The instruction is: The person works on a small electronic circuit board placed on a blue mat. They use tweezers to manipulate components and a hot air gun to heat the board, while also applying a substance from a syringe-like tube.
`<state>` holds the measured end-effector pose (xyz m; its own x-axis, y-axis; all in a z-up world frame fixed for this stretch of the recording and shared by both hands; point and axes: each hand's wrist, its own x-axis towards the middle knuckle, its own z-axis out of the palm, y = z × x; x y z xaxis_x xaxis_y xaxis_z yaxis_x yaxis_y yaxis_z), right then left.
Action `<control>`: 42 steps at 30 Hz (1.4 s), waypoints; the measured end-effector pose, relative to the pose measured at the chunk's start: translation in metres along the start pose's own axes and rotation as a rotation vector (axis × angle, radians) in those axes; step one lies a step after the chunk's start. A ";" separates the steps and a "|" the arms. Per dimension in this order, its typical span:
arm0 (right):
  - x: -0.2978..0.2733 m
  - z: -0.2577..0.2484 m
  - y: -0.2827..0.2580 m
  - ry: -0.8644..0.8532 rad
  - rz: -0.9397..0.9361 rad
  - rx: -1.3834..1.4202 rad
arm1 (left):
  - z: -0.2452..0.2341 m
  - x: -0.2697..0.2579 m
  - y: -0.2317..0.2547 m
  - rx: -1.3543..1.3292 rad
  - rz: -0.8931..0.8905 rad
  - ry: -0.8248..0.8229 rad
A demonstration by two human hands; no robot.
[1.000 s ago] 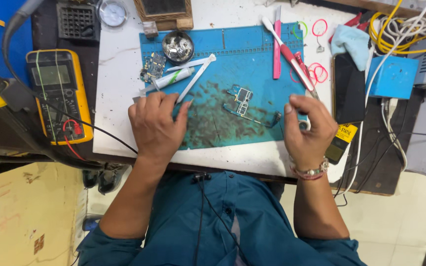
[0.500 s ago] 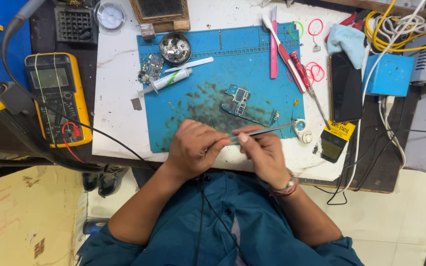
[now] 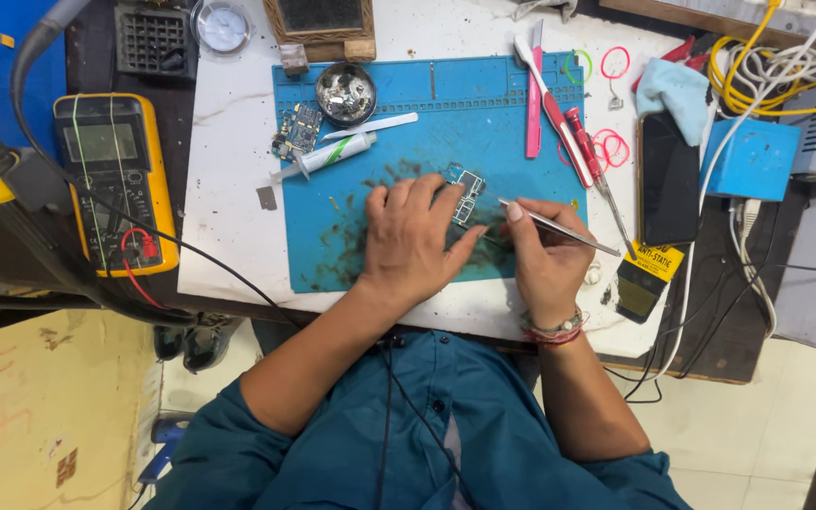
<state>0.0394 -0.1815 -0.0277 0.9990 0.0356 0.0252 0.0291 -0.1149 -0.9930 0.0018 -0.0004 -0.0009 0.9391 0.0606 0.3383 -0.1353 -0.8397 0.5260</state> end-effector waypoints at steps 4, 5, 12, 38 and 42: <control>0.000 -0.002 -0.004 -0.003 -0.023 0.014 | 0.002 -0.002 -0.005 0.019 -0.022 0.003; 0.001 -0.001 -0.005 -0.007 -0.050 0.021 | 0.002 -0.003 -0.005 0.020 -0.019 0.000; 0.002 0.007 -0.003 -0.026 -0.104 -0.184 | 0.001 -0.004 -0.005 0.017 -0.009 -0.008; 0.004 0.007 -0.003 -0.042 -0.138 -0.144 | 0.001 -0.004 -0.006 0.015 -0.007 -0.027; 0.004 0.007 -0.002 -0.042 -0.146 -0.148 | 0.002 -0.003 -0.006 0.016 -0.006 -0.026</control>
<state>0.0429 -0.1742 -0.0260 0.9816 0.1038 0.1601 0.1815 -0.2497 -0.9512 -0.0002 0.0034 -0.0064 0.9479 0.0521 0.3144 -0.1245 -0.8477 0.5157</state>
